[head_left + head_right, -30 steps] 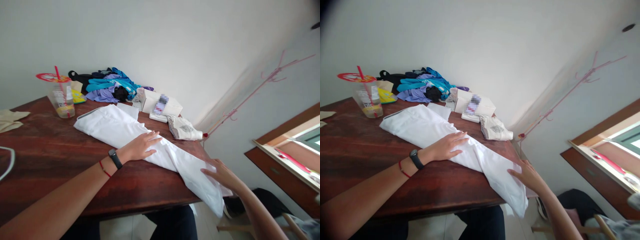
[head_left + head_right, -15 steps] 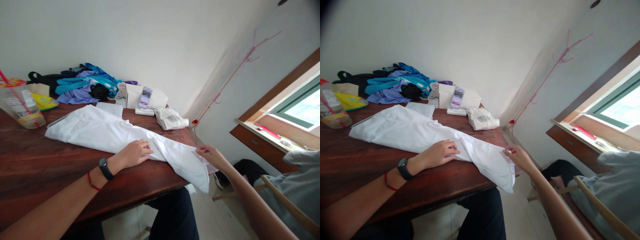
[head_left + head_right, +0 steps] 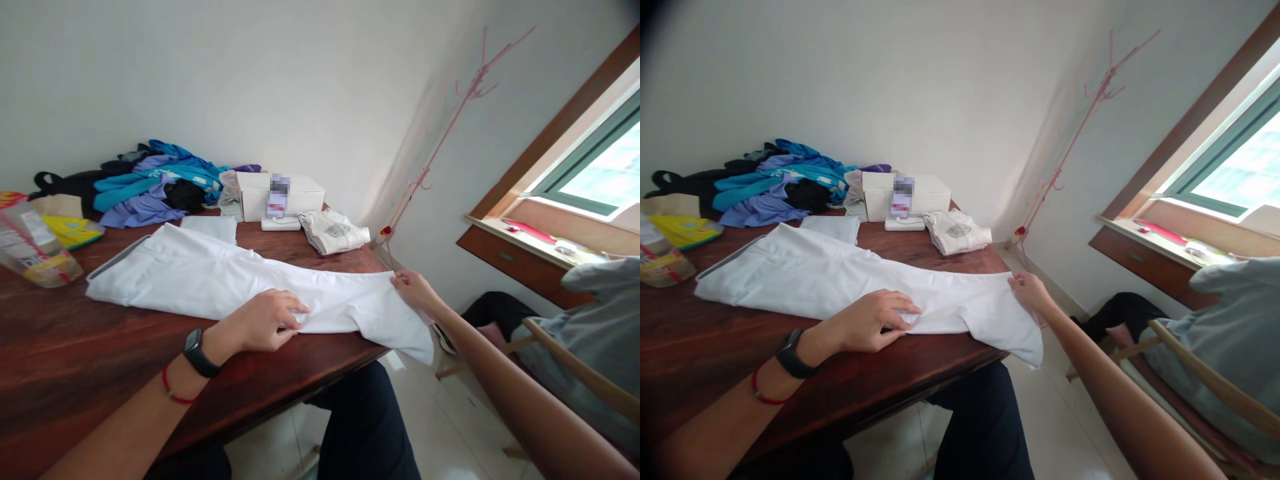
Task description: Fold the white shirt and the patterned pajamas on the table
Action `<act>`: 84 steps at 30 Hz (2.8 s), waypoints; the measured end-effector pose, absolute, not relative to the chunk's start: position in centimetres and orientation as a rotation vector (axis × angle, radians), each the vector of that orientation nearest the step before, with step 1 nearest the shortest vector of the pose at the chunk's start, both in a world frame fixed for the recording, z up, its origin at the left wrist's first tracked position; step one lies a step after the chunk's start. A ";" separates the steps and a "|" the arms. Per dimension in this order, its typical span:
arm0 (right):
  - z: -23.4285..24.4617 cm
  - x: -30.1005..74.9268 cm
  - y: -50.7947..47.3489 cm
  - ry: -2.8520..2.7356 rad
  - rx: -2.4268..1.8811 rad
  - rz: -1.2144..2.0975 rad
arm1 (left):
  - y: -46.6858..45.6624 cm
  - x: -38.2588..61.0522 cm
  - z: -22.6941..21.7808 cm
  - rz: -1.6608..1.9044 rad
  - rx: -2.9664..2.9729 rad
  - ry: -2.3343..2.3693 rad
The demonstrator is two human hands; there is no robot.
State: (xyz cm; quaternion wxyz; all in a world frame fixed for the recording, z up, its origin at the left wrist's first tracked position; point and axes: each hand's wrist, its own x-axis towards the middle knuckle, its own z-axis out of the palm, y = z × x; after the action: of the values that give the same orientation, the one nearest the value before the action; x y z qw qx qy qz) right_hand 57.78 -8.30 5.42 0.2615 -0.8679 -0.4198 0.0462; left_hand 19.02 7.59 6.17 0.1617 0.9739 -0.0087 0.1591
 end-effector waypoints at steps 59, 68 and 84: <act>6.5 32.5 9.8 -1.342 -1.830 1.140 | 2.3 21.7 2.5 0.457 2.706 -0.127; 8.0 37.5 8.2 -1.585 -1.413 0.965 | 2.2 21.6 3.8 0.523 2.681 -0.003; 4.5 47.4 7.4 -1.642 -1.375 1.025 | 3.1 21.0 3.5 0.364 2.706 -0.098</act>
State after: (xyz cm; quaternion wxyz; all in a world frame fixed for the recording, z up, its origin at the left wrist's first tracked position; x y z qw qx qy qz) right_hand 47.37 7.41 4.47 0.3742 -0.5369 -0.6414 0.4004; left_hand 21.02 3.07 3.45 0.2036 0.9697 -0.0351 0.1303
